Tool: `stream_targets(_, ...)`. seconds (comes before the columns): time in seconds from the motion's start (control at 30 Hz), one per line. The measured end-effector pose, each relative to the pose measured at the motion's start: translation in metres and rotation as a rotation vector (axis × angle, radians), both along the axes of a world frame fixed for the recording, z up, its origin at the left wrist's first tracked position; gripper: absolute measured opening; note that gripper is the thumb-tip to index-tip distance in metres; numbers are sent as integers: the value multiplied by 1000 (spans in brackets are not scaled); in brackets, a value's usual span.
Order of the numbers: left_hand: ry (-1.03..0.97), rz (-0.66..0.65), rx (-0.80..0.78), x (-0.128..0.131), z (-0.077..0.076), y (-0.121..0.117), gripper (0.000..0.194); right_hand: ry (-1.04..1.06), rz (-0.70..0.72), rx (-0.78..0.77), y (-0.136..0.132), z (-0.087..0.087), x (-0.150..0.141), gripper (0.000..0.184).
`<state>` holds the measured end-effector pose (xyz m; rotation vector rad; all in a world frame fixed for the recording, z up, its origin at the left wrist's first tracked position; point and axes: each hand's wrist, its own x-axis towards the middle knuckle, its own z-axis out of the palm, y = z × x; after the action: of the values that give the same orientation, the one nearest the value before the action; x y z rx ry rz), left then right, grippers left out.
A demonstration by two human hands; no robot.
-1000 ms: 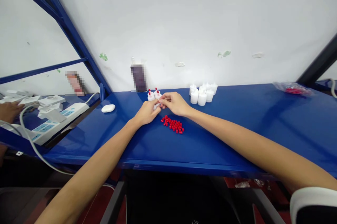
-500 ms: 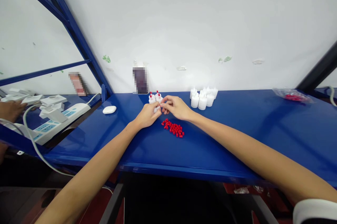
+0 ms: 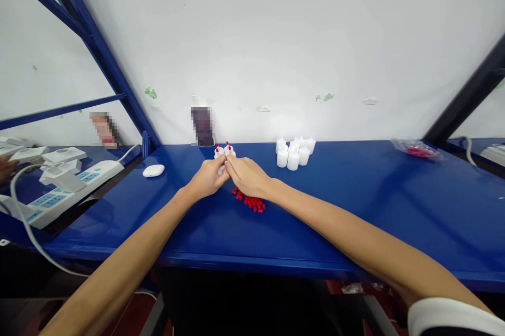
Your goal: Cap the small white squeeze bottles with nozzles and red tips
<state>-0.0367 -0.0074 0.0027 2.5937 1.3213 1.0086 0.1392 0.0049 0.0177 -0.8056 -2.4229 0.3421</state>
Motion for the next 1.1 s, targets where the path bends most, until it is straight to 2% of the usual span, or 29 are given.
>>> stream_targets(0.13, -74, 39, -12, -1, 3, 0, 22, 51, 7, -36, 2, 2, -8, 26)
stream_targets(0.27, -69, 43, -9, -15, 7, 3, 35, 35, 87, 9, 21, 17, -5, 28)
stream_targets(0.33, -45, 84, -24, -26, 8, 6, 46, 56, 2, 23, 34, 25, 0, 33)
stream_targets(0.4, -46, 169, -6, -37, 8, 9, 42, -1, -107, 26, 45, 28, 4, 35)
stream_targets(0.5, -89, 279, 80, -47, 7, 12, 33, -252, -146, 2, 50, 20, -3, 34)
stream_targets(0.63, -68, 262, 99, -45, 5, 12, 35, -370, -187, -5, 43, 8, -14, 39)
stream_targets(0.73, -29, 227, 65, -37, 5, 11, 37, -357, -250, 38, 42, 22, 10, 47)
stream_targets(0.83, -63, 214, 63, -33, 6, 11, 36, -262, -240, 176, 45, 47, 62, 40)
stream_targets(0.9, -119, 191, 69, -32, 5, 12, 28, -164, -238, 221, 48, 59, 97, 36)
stream_targets(0.93, -142, 173, 70, -32, 5, 12, 22, -163, -302, 227, 49, 61, 109, 35)
stream_targets(1.0, -170, 145, 59, -29, 5, 11, 13, -288, -431, 236, 51, 60, 124, 33)
stream_targets(1.1, -173, 135, 26, -22, 8, 7, 12, -485, -518, 270, 56, 50, 122, 34)
